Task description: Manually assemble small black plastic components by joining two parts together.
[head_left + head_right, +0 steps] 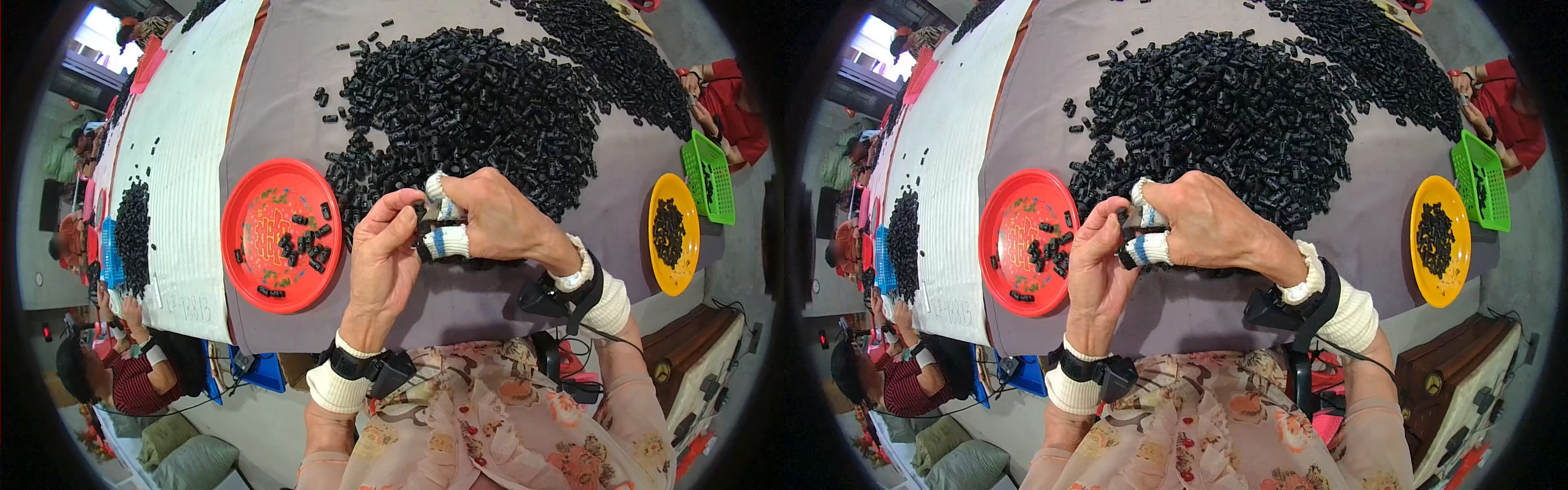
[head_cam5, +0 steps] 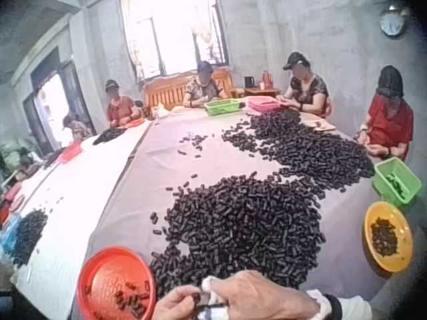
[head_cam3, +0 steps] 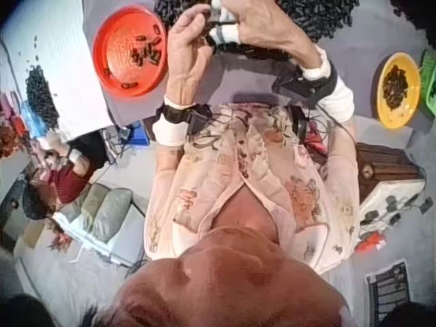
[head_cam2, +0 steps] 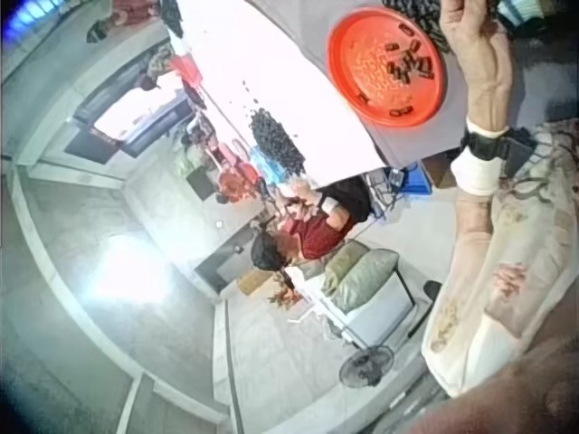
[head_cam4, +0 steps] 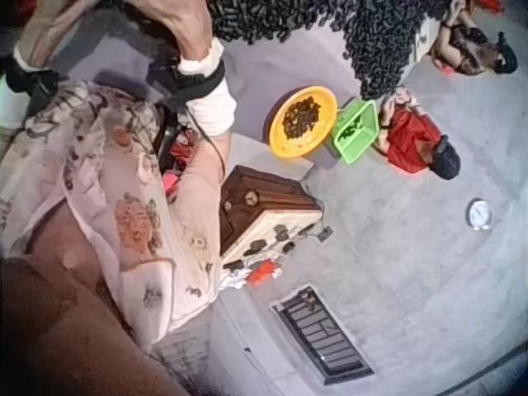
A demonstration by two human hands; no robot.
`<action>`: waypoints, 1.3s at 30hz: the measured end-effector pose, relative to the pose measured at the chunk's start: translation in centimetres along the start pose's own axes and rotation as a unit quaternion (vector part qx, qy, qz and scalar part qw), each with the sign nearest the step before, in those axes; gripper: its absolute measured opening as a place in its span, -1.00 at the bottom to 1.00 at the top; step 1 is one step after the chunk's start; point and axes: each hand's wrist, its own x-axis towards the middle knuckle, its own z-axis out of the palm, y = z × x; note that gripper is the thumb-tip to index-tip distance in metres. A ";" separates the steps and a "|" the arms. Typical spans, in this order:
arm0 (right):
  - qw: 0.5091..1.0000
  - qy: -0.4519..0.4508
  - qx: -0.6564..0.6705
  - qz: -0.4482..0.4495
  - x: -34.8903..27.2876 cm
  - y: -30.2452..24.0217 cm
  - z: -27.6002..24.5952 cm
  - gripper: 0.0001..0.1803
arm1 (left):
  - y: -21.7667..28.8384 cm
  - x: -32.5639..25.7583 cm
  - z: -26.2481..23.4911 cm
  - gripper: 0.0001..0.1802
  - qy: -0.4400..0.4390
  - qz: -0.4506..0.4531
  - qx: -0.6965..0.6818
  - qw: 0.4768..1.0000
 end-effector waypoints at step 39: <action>0.999 0.006 -0.023 -0.039 -0.5 0.9 0.5 -0.60 | -0.8 -0.4 0.2 -0.79 0.015 -0.025 -0.047 0.998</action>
